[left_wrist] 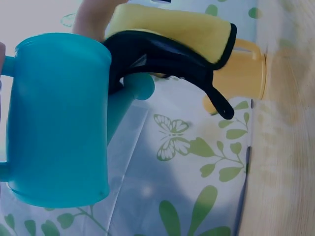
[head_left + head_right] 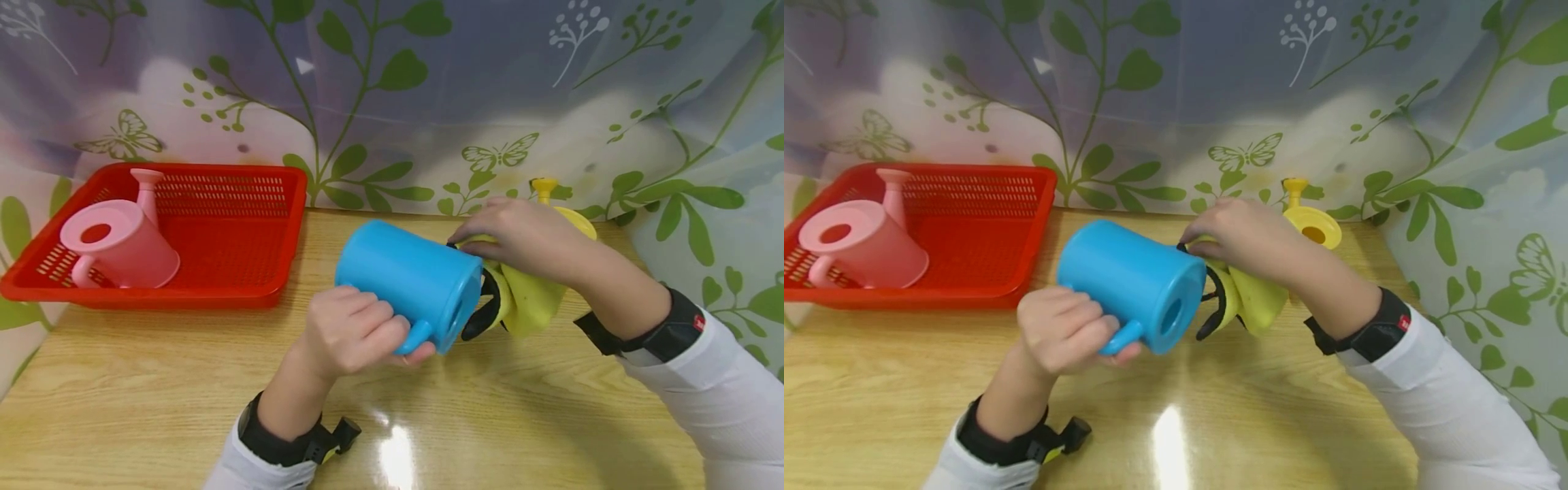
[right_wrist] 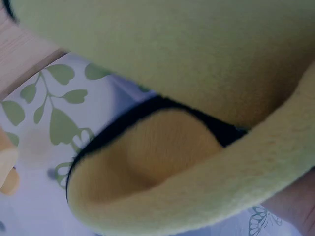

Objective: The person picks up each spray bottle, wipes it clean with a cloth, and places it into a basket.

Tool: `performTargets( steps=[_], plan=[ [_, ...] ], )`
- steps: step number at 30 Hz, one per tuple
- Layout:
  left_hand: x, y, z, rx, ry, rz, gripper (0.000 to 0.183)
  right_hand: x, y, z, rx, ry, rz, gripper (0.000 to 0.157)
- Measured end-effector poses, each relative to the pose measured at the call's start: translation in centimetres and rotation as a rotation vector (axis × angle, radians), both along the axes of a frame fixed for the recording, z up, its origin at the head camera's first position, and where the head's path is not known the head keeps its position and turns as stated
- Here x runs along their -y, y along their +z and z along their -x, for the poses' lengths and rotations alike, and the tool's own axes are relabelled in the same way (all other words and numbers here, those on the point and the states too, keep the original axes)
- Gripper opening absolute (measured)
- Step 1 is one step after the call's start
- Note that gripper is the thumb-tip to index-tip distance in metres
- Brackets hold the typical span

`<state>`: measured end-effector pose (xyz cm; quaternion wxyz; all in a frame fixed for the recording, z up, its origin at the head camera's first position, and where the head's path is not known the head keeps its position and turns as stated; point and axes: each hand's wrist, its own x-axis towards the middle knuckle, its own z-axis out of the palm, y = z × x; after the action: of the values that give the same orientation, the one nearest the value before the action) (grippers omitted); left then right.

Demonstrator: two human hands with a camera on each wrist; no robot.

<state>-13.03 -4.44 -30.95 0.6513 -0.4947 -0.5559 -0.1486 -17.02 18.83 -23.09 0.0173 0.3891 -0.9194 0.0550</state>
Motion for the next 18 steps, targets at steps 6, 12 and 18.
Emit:
performTargets(
  steps=[6, 12, 18],
  plan=[
    [0.1, 0.1, 0.1, 0.005, 0.006, -0.002, 0.039, -0.6, -0.2, 0.1, -0.034, -0.026, -0.025, 0.017],
    [0.5, 0.0, 0.1, 0.032, 0.018, -0.003, 0.038, -0.8, -0.5, 0.0, -0.113, -0.017, -0.028, 0.017],
    [0.5, -0.1, 0.2, 0.072, 0.027, -0.005, 0.038, -1.2, -1.2, 0.0, -0.266, 0.016, -0.046, 0.017]
  ],
)
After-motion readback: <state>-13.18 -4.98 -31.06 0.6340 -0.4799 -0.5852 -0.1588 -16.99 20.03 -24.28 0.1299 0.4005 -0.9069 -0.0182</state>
